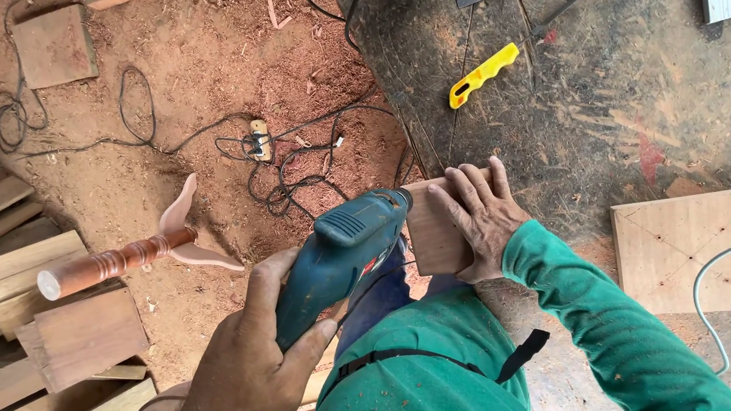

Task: Use an electric drill to make holes in small wooden blocks on a workbench.

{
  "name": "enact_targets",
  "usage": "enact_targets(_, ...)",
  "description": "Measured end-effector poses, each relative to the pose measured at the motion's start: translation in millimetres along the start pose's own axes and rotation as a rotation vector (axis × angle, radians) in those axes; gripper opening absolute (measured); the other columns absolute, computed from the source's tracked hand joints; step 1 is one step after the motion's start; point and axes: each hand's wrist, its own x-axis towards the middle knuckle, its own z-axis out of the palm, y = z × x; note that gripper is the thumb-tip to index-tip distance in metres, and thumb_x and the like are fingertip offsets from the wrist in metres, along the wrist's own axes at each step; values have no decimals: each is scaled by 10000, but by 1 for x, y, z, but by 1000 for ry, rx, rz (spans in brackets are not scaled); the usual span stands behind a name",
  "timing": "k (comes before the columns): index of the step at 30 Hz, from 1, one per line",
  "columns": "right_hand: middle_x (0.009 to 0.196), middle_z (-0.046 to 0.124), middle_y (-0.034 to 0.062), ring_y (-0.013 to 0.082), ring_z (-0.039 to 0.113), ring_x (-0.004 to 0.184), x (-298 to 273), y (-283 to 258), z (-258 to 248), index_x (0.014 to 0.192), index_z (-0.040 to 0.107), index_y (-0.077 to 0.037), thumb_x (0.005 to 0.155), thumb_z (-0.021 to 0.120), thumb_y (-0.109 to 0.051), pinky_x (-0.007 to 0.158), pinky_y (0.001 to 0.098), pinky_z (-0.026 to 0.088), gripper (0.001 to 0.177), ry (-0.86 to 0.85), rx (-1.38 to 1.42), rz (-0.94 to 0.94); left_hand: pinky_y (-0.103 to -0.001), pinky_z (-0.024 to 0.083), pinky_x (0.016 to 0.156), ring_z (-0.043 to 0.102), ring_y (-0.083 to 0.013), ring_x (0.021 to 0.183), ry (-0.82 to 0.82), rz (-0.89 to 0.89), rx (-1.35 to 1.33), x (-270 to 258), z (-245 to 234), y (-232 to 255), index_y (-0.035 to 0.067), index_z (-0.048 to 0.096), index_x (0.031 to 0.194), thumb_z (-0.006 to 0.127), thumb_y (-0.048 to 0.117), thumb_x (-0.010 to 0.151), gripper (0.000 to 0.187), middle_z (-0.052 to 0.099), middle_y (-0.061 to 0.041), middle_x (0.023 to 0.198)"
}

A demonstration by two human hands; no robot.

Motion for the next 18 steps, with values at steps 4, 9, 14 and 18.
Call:
enact_targets(4,1542,349,315,501,325,1418,-1,1,1,1571,328,-88,276,836,-640,1165,768,99,1497,-5,13,11,-551,615,831,831,-375,989,3,9,13,4,-2,2,183,325,1499,674,263,835,754,749,-198,1210)
enact_targets(9,1521,372,311,497,336,1408,-1,2,3,1565,333,-85,240,838,-633,1161,778,116,1520,0,9,3,-552,619,847,824,-379,1012,-17,0,24,8,-4,2,173,317,1500,668,290,851,747,729,-213,1243)
enact_targets(14,1515,379,312,499,340,1410,-1,1,4,1561,350,-95,244,833,-609,1169,776,98,1493,-5,20,19,-556,619,830,832,-382,980,-34,-25,45,11,-6,3,196,308,1510,668,296,842,765,752,-201,1204)
enact_targets(18,1527,359,326,509,321,1418,-1,2,5,1571,330,-95,271,842,-623,1160,784,85,1494,-10,33,15,-578,617,871,834,-396,991,-51,-17,36,14,-7,4,180,304,1504,649,274,855,740,741,-229,1220)
